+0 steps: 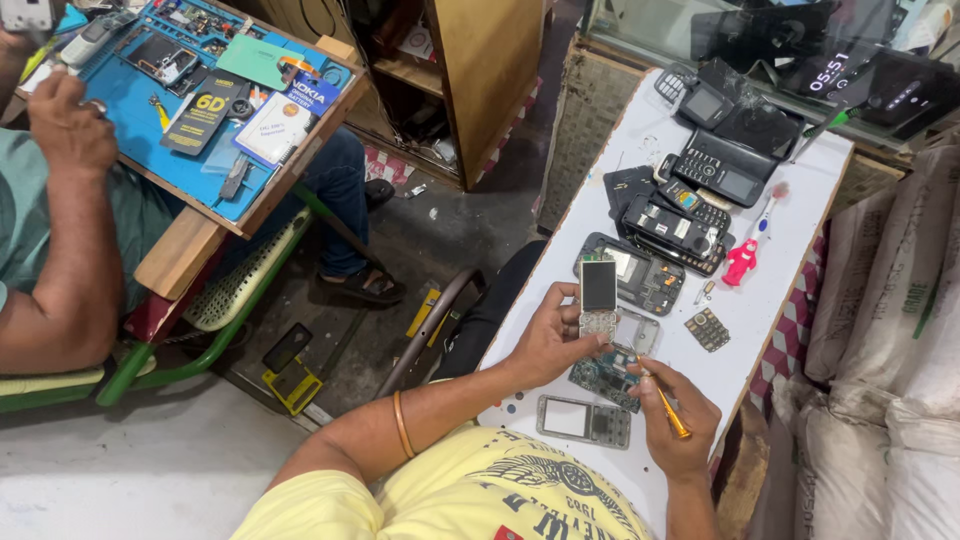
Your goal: The person uses a yellow screwdriver to work on a disassembled mobile phone, repeatedly prying and adjusting the screen and keypad assembly. They handle the phone body, screen, and keypad, occasionally setting parts down and picking them up again while another person works nearby.
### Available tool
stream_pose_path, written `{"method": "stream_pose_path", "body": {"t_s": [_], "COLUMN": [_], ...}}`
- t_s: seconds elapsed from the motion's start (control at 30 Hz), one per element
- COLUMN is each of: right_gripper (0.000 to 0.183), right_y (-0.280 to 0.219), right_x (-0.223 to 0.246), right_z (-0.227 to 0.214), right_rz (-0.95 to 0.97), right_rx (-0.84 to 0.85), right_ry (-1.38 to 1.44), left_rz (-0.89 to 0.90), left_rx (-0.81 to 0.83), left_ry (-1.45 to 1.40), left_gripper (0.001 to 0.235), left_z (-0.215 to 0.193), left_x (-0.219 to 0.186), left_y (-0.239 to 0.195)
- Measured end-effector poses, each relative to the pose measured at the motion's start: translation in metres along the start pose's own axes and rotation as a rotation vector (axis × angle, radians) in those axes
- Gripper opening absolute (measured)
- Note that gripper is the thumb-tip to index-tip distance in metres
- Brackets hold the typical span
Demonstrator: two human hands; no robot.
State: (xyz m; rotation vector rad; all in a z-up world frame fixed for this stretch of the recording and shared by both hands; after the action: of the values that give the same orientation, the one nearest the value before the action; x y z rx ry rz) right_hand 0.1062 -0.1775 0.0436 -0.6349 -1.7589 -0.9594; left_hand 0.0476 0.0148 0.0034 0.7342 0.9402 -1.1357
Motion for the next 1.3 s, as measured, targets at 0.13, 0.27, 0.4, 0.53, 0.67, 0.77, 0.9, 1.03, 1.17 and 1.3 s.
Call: {"method": "stream_pose_path", "body": {"t_s": [0.13,0.27,0.4,0.53,0.67,0.77,0.9,1.03,1.17,1.3], "right_gripper": [0.025,0.025,0.025,0.025,0.024,0.025,0.027,0.025,0.024,0.024], "right_y": [-0.0004,0.0014,0.0017,0.0018,0.0032,0.0005,0.0008,0.0019,0.0029,0.0038], "right_x": [0.0023,0.0035,0.0036,0.0034,0.0048,0.0042,0.0024,0.0042,0.0052,0.0065], "right_z": [-0.0007,0.0012,0.0006,-0.0005,0.0007,-0.0006,0.0013,0.0016,0.0018,0.0035], "right_rz": [0.004,0.003,0.010,0.015,-0.001,-0.002,0.012,-0.020,-0.025,-0.024], "right_rx": [-0.004,-0.002,0.005,-0.005,-0.003,-0.014,-0.016,-0.005,0.000,-0.001], "right_ry": [-0.018,-0.015,-0.011,-0.027,-0.031,-0.029,0.005,-0.033,-0.041,-0.015], "left_rz": [-0.027,0.001,-0.009,0.004,-0.001,-0.019,-0.002,0.010,-0.004,-0.030], "left_rx": [-0.002,-0.002,-0.007,0.004,0.000,0.006,0.023,0.029,0.037,0.026], "left_ry": [-0.029,-0.019,-0.033,-0.070,-0.085,-0.102,-0.085,-0.099,-0.131,-0.168], "left_gripper": [0.046,0.040,0.038,0.039,0.046,0.048,0.050,0.052,0.049,0.045], "left_z": [0.0006,0.0016,0.0003,-0.0002,-0.0006,-0.0024,-0.0033,-0.0035,-0.0030,-0.0038], "left_x": [0.0000,-0.0012,0.0014,0.0019,0.0019,0.0051,0.0052,0.0035,0.0017,0.0017], "left_y": [-0.0018,0.0012,0.0020,0.0024,0.0042,0.0045,0.0050,0.0053,0.0041,0.0030]}}
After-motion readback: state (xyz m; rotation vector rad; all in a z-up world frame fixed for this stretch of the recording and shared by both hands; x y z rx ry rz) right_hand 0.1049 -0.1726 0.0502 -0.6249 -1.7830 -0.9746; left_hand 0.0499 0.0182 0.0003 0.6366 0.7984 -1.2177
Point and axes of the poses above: each hand's wrist, its own y-axis towards the middle knuckle, its own z-axis out of the palm, x = y × z, the point moved 5 cm from there along y, towards the middle knuckle, and after that the axes turned 3 degrees about -z, right-handed, at the moved point
